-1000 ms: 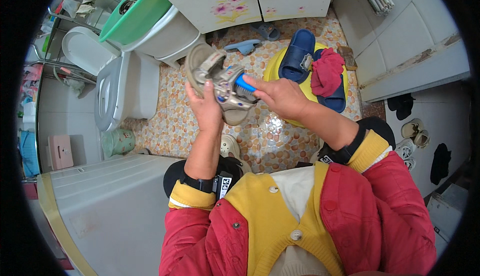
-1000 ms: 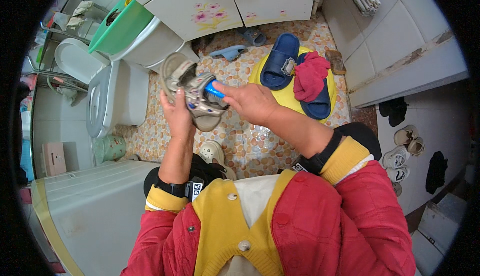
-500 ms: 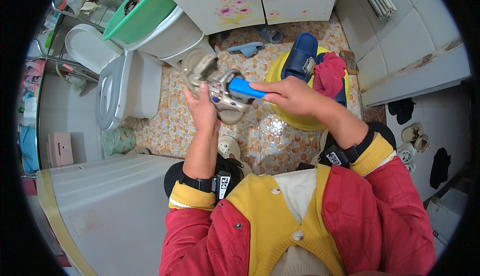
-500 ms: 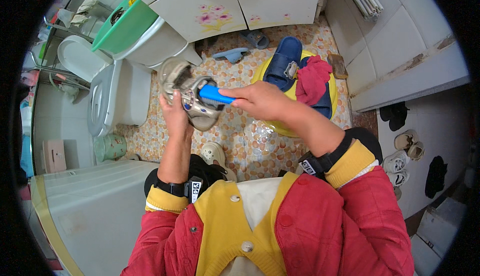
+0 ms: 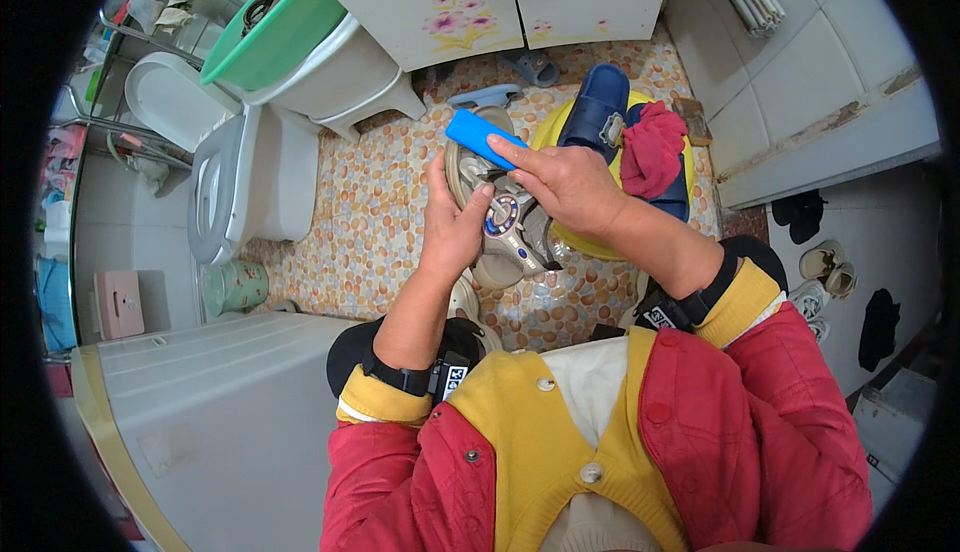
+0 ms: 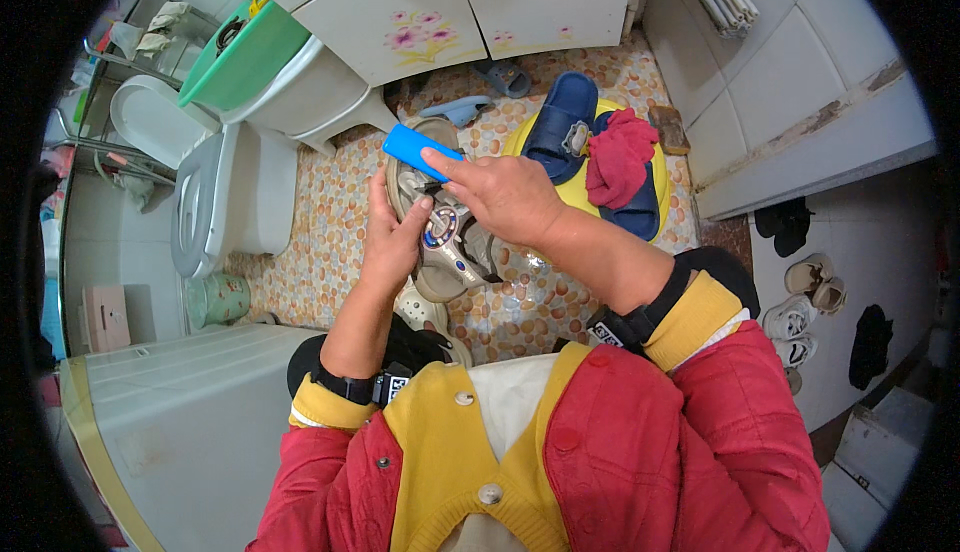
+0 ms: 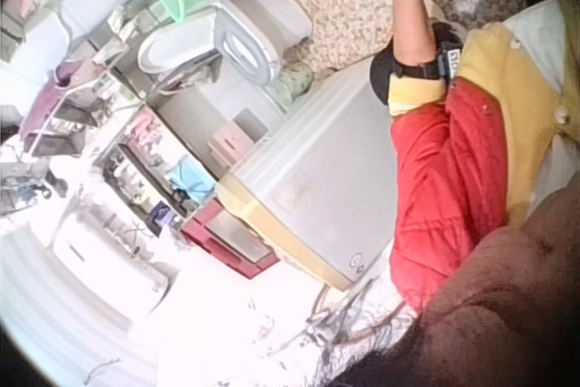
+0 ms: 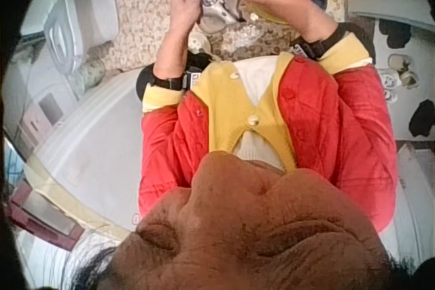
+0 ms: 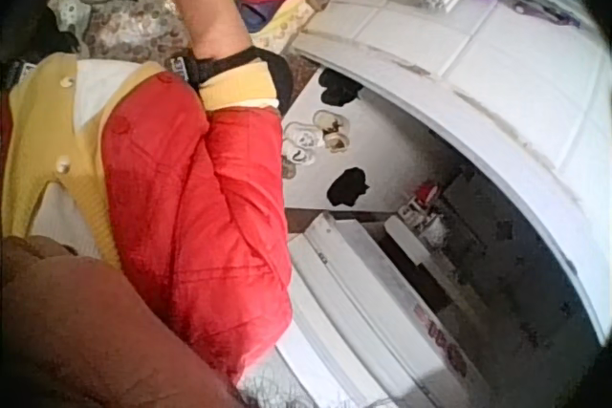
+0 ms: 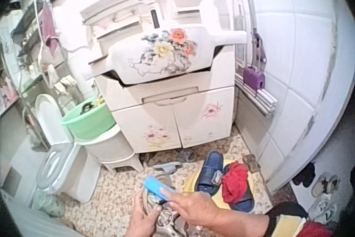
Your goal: The person scrubs a beige sandal with a blue brush in a green basin of water, then rinses the basin. The person then scrubs a yellow slipper with the same brush. Finally, the person resumes scrubbing the beige sandal.
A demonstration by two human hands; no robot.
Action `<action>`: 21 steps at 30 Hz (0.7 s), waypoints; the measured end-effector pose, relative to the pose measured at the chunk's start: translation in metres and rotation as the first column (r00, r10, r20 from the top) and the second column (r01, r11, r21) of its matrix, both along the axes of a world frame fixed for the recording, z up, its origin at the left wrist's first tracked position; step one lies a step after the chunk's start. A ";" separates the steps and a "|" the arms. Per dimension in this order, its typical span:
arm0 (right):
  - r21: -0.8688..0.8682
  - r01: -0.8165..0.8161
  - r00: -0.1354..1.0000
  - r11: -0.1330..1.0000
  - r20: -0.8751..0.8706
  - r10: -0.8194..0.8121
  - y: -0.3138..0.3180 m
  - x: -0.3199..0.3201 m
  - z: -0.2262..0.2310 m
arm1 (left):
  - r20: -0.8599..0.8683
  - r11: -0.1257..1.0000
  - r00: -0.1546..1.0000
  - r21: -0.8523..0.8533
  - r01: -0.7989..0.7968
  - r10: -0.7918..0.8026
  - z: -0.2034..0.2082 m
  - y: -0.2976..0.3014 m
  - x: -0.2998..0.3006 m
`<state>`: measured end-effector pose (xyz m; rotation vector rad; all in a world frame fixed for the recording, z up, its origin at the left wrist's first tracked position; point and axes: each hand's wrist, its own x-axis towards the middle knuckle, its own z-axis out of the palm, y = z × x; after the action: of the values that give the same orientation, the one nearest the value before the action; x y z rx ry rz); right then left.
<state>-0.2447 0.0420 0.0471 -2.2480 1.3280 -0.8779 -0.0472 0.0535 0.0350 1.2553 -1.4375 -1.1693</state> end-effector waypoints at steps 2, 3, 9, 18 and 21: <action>-0.052 0.020 0.999 0.998 -0.045 -0.022 -0.006 -0.005 -0.001 | -0.012 0.997 0.998 0.049 0.054 -0.054 0.002 0.000 0.003; -0.085 0.056 0.998 0.995 -0.035 -0.059 -0.011 -0.007 -0.002 | -0.066 0.996 0.996 0.057 0.062 -0.059 0.003 0.000 0.004; 0.194 -0.018 0.989 0.981 0.150 -0.011 -0.010 0.001 -0.006 | 0.083 0.999 0.997 -0.034 -0.006 0.009 0.001 0.002 0.003; 0.215 0.252 0.942 0.944 0.168 -0.290 -0.035 -0.019 -0.040 | -0.183 0.997 0.983 0.072 0.009 0.004 0.002 -0.003 0.007; 0.214 0.278 0.876 0.936 0.344 -0.339 -0.044 -0.028 -0.047 | -0.362 0.987 0.923 0.137 -0.082 0.127 0.007 -0.009 0.010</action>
<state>-0.2731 -0.0024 0.0004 -1.6604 1.5273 -1.1967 -0.0376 0.0446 0.0424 1.1034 -1.0225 -1.3515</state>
